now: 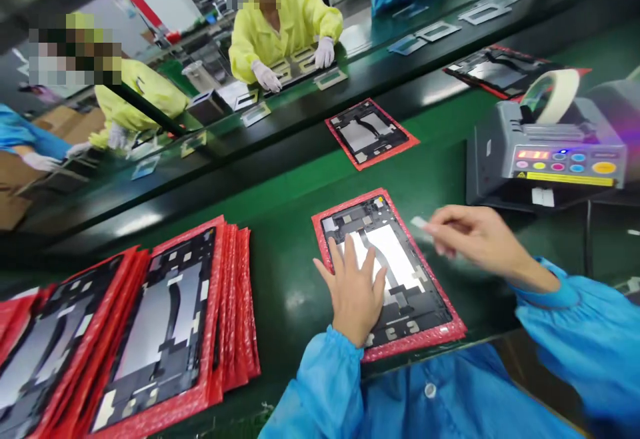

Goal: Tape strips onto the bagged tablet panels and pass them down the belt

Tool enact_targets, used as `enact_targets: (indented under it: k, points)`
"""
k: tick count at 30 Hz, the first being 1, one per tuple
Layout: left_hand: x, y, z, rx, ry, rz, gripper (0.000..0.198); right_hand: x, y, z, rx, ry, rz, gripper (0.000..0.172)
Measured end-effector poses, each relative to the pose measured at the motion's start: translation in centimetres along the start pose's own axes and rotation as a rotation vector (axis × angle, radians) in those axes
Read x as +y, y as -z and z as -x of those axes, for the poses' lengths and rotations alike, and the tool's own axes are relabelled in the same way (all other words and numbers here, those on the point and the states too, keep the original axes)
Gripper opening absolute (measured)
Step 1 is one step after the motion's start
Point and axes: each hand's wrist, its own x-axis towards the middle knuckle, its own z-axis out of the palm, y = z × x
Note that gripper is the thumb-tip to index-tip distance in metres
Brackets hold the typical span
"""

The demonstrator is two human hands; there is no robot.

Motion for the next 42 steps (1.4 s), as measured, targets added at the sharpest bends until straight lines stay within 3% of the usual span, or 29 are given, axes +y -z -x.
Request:
enact_targets:
  k: [3, 6, 10, 19, 27, 30, 32, 35, 37, 40, 42]
  points:
    - [-0.6, -0.3, -0.6, 0.025, 0.005, -0.008, 0.041, -0.6, -2.3, -4.6, -0.469, -0.022, 0.175, 0.022]
    - [-0.7, -0.4, -0.6, 0.033, -0.006, -0.019, 0.041, -0.1, -4.4, -8.5, -0.710, -0.112, 0.303, 0.016]
    - [-0.6, -0.5, -0.5, 0.042, -0.030, -0.026, 0.041, 0.8, -5.8, -10.6, -0.784, -0.181, 0.406, 0.014]
    - [-0.7, -0.4, -0.8, 0.046, -0.106, -0.040, 0.040, 1.3, -6.5, -10.9, -0.801, -0.117, 0.547, 0.013]
    - [-1.4, -0.7, -1.1, 0.017, -0.200, -0.021, 0.042, 0.4, -7.0, -10.2, -0.626, -0.137, 0.728, 0.018]
    - [-1.6, -0.5, -1.2, -0.007, -0.232, -0.046, 0.043, 0.2, -6.3, -9.6, -0.437, -0.075, 0.757, 0.022]
    - [-1.8, -0.2, -1.5, -0.028, -0.260, -0.057, 0.044, 0.1, -5.1, -8.2, -0.293, 0.034, 0.659, 0.022]
    - [-2.0, -0.1, -2.1, -0.071, -0.331, -0.042, 0.045, 0.0, -1.8, -4.1, -0.055, 0.108, 0.339, 0.024]
    - [-2.3, -0.3, -2.4, -0.089, -0.372, -0.020, 0.046, 0.1, 1.5, -0.9, 0.220, 0.056, 0.202, 0.028]
    - [-2.8, -1.1, -2.4, -0.070, -0.389, 0.008, 0.048, 0.8, 6.5, 3.2, 0.661, -0.038, 0.175, 0.030]
    - [-3.2, -1.7, -2.4, -0.049, -0.388, 0.023, 0.048, 1.9, 8.9, 4.6, 0.833, -0.110, 0.163, 0.031]
